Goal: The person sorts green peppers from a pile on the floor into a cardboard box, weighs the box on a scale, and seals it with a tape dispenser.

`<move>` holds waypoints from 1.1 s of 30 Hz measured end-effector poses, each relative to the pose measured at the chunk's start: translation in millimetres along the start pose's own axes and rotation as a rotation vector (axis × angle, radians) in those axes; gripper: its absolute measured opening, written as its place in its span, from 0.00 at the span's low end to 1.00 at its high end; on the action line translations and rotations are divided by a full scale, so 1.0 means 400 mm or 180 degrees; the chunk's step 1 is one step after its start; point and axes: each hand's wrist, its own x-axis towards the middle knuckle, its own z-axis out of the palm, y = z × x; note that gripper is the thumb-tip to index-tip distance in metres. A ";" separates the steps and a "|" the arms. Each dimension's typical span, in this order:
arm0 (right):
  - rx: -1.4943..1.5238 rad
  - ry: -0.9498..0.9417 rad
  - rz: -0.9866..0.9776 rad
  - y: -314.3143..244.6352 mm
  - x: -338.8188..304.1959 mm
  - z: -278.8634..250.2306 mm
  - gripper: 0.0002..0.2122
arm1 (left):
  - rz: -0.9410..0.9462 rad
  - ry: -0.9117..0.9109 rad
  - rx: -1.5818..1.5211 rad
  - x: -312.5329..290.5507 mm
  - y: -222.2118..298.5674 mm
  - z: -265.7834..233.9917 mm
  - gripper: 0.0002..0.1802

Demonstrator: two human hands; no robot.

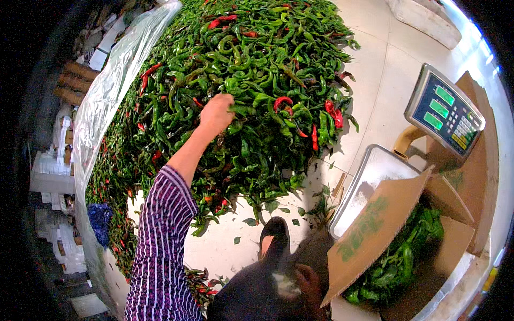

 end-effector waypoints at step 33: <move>-0.2240 -0.0514 -0.2591 -0.715 -0.577 -0.174 0.14 | 0.1215 -0.1971 -0.3719 -0.447 0.929 -0.335 0.19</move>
